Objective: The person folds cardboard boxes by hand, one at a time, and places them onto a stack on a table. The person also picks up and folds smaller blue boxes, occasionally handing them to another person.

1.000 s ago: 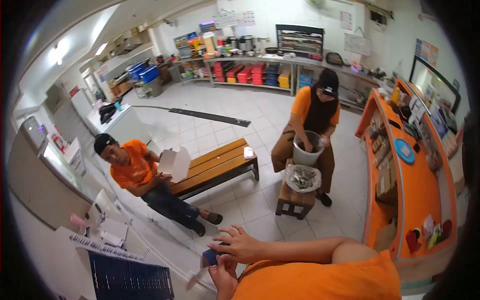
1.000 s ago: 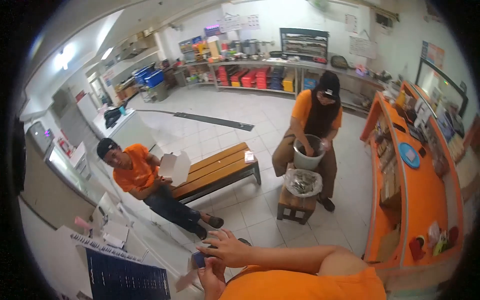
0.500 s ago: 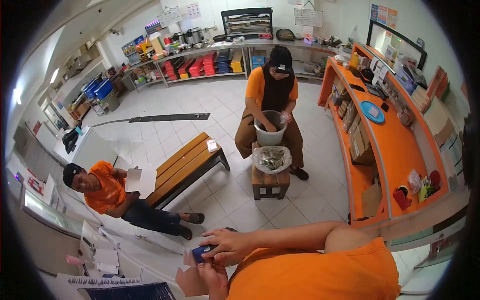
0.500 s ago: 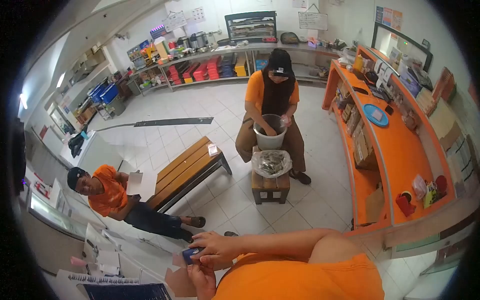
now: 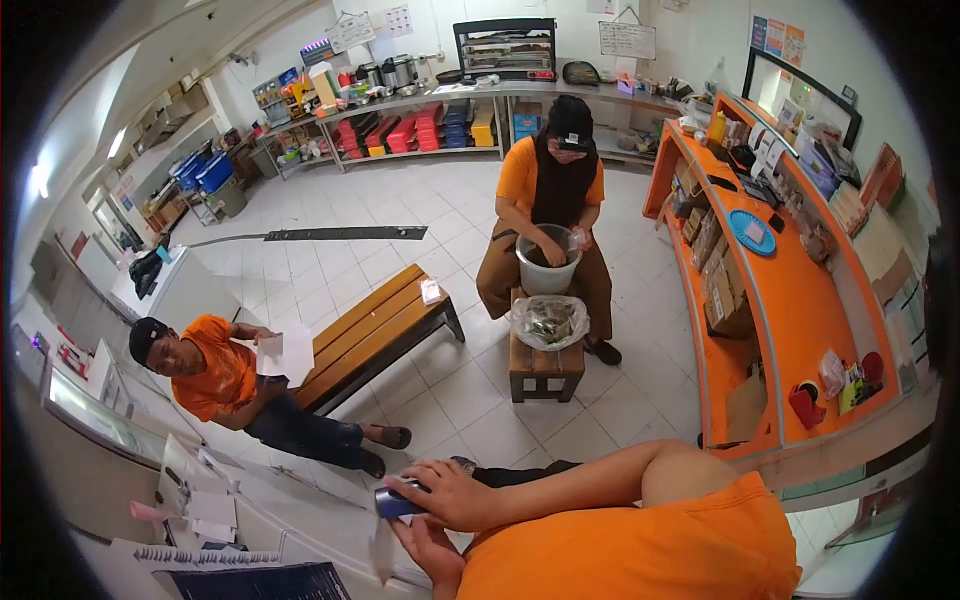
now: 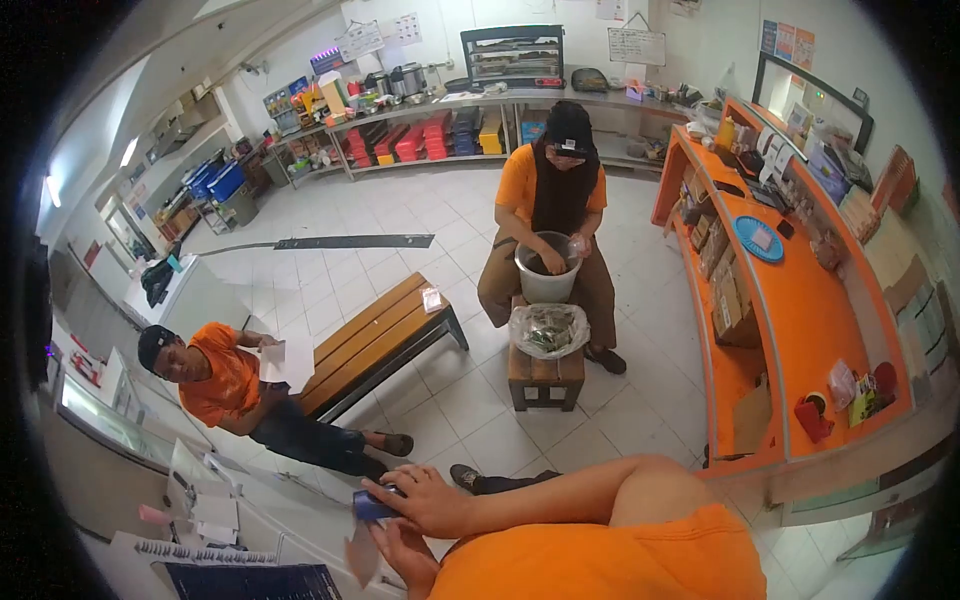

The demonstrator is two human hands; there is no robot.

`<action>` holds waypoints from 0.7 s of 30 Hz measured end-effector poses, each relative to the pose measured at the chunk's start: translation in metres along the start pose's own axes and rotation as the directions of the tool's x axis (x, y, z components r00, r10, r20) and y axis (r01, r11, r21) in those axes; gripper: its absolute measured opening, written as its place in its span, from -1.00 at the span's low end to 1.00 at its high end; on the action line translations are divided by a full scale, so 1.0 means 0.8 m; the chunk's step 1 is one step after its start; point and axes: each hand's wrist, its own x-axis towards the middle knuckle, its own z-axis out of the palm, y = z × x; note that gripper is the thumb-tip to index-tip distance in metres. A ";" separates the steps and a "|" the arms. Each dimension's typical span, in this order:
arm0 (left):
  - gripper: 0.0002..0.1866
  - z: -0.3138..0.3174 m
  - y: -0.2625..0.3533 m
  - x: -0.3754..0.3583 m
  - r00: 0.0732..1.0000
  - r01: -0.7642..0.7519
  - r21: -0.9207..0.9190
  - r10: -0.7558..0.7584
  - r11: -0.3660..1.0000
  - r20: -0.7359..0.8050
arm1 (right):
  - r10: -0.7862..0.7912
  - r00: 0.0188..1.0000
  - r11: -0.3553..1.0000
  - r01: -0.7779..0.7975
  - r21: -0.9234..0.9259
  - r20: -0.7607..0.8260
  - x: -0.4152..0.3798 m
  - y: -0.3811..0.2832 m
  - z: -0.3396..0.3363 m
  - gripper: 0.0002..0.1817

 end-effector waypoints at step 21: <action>-0.37 -0.061 0.069 -0.011 0.994 -0.036 0.602 0.091 0.798 -0.060 | -0.468 0.753 0.581 -0.133 0.803 0.463 0.047 0.030 -0.058 -0.18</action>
